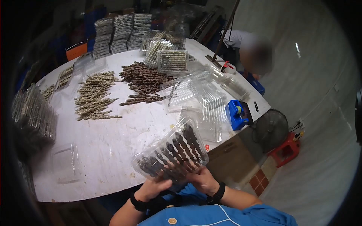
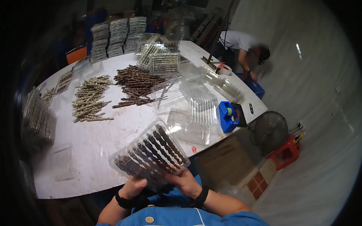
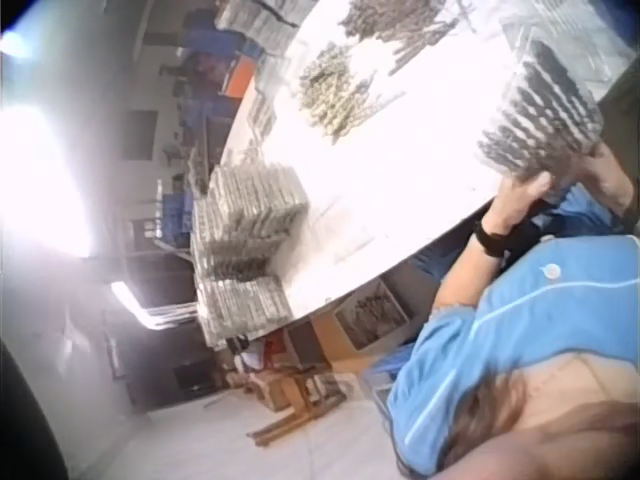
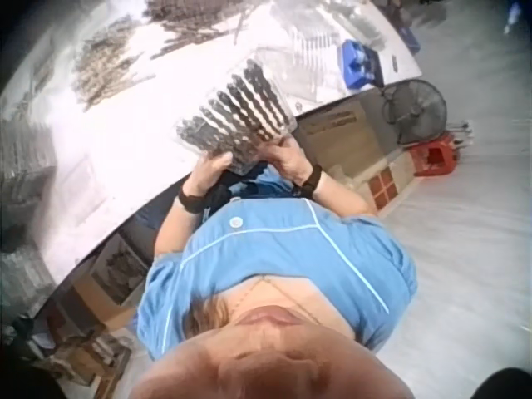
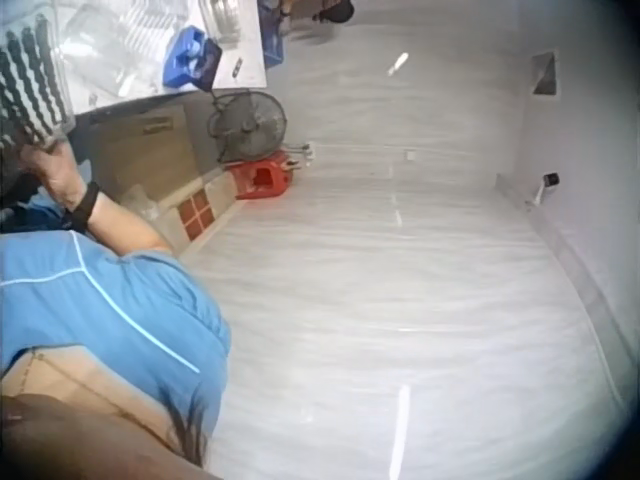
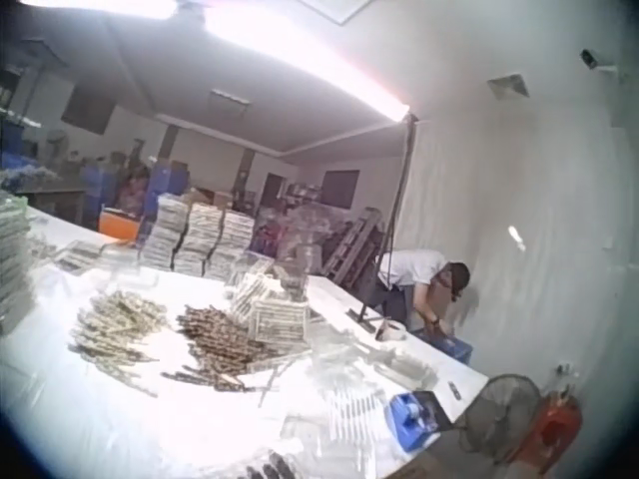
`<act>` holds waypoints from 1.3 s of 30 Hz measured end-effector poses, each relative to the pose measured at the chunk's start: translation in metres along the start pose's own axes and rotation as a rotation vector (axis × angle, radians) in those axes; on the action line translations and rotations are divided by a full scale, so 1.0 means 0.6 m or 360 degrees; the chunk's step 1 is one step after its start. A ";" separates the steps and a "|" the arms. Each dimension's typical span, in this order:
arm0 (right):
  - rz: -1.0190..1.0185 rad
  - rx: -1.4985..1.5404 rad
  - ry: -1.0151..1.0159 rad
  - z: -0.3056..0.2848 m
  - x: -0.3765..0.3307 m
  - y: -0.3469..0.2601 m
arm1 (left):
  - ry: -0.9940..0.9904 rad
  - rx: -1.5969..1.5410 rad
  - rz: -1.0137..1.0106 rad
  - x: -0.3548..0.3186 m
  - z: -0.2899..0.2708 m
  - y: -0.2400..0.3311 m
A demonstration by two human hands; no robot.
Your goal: Sorting two types of drill bits into clear plastic cases and sealing them with tape.
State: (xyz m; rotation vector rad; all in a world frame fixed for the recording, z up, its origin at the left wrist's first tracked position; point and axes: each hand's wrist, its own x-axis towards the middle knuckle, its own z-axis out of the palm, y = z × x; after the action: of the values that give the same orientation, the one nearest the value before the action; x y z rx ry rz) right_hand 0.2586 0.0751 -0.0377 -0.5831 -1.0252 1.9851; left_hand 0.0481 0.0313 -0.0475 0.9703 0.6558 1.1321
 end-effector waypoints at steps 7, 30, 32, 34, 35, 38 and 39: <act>0.0049 -0.0280 0.0129 0.008 0.030 -0.104 | -0.0300 0.0336 0.0225 0.016 -0.011 0.024; -0.0681 -0.0442 0.1550 -0.429 0.877 -0.570 | 0.1312 0.2533 0.0224 -0.115 -0.100 0.092; -0.0538 -0.0446 0.1503 -0.439 0.899 -0.574 | 0.1292 0.2541 0.0202 -0.117 -0.102 0.091; -0.0502 -0.0571 0.1579 -0.421 0.918 -0.566 | 0.1281 0.2546 0.0176 -0.117 -0.101 0.092; -0.0475 -0.0572 0.1568 -0.399 0.924 -0.553 | 0.1304 0.2531 0.0119 -0.115 -0.097 0.093; -0.0323 -0.0718 0.1502 -0.352 0.905 -0.531 | 0.1299 0.2539 0.0058 -0.118 -0.099 0.091; -0.0336 -0.0720 0.1527 -0.373 0.903 -0.533 | 0.1257 0.2556 0.0086 -0.117 -0.107 0.089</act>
State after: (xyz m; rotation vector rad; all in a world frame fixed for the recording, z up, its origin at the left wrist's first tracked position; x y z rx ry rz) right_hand 0.2501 0.7319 0.0809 -1.4216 -0.8385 1.0379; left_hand -0.0516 -0.0102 -0.0319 1.8202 2.3769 0.8616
